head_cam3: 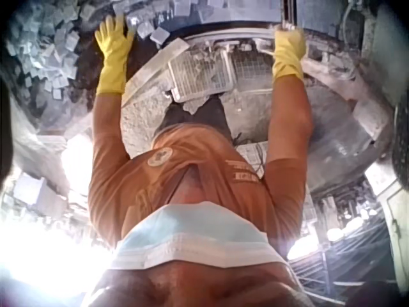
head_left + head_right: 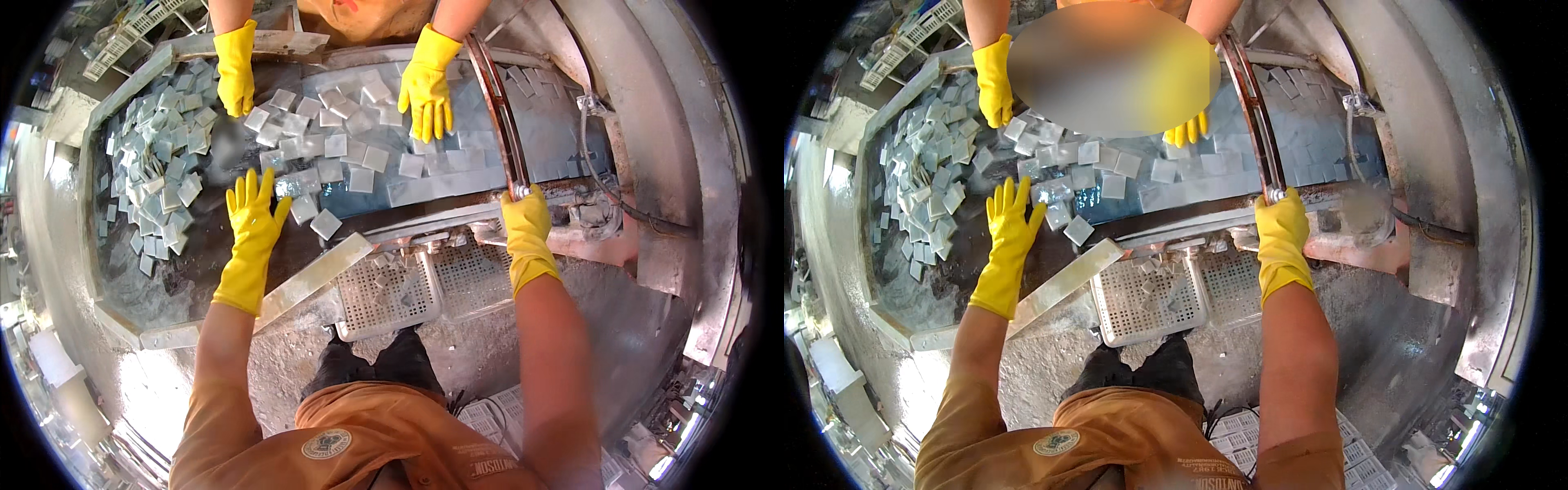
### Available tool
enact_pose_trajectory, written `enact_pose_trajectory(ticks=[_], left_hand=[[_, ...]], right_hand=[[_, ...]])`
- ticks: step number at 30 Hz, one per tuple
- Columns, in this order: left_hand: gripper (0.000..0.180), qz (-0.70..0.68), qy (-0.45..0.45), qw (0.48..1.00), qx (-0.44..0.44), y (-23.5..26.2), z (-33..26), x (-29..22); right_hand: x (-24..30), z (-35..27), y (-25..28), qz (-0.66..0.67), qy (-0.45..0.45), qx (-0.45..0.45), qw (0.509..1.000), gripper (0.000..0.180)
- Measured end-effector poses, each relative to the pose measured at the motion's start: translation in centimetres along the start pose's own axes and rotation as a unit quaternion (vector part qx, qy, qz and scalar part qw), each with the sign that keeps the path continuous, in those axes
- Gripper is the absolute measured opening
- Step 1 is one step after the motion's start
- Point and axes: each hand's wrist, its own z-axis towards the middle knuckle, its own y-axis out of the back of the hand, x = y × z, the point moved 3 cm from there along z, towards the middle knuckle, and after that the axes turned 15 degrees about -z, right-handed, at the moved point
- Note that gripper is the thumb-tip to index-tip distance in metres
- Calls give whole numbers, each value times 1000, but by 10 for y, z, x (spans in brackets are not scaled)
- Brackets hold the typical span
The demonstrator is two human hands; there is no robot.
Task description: The person uses both hands to arrange small white cubes on a metal tray, then transfers them into a white plastic crate. The person repeats this process, moving cubes from the tray to the crate.
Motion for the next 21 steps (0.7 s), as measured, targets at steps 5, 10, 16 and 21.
enact_pose_trajectory(ticks=[5, 10, 16, 21], left_hand=[[67, -55, -40, 997, 33, 25, -25, 36], [130, -9, 12, 979, 202, 29, -36, -8], [119, -12, -49, 986, 162, -12, 2, -58], [102, -32, -107, 990, 90, -61, 24, -100]], right_hand=[[1, -2, 5, -8, -2, 20, 1000, 54], [4, -5, 8, -3, -3, 9, 1000, 50], [3, -5, 4, -2, 9, -18, 1000, 49], [3, -5, 5, 13, 11, -27, 999, 45]])
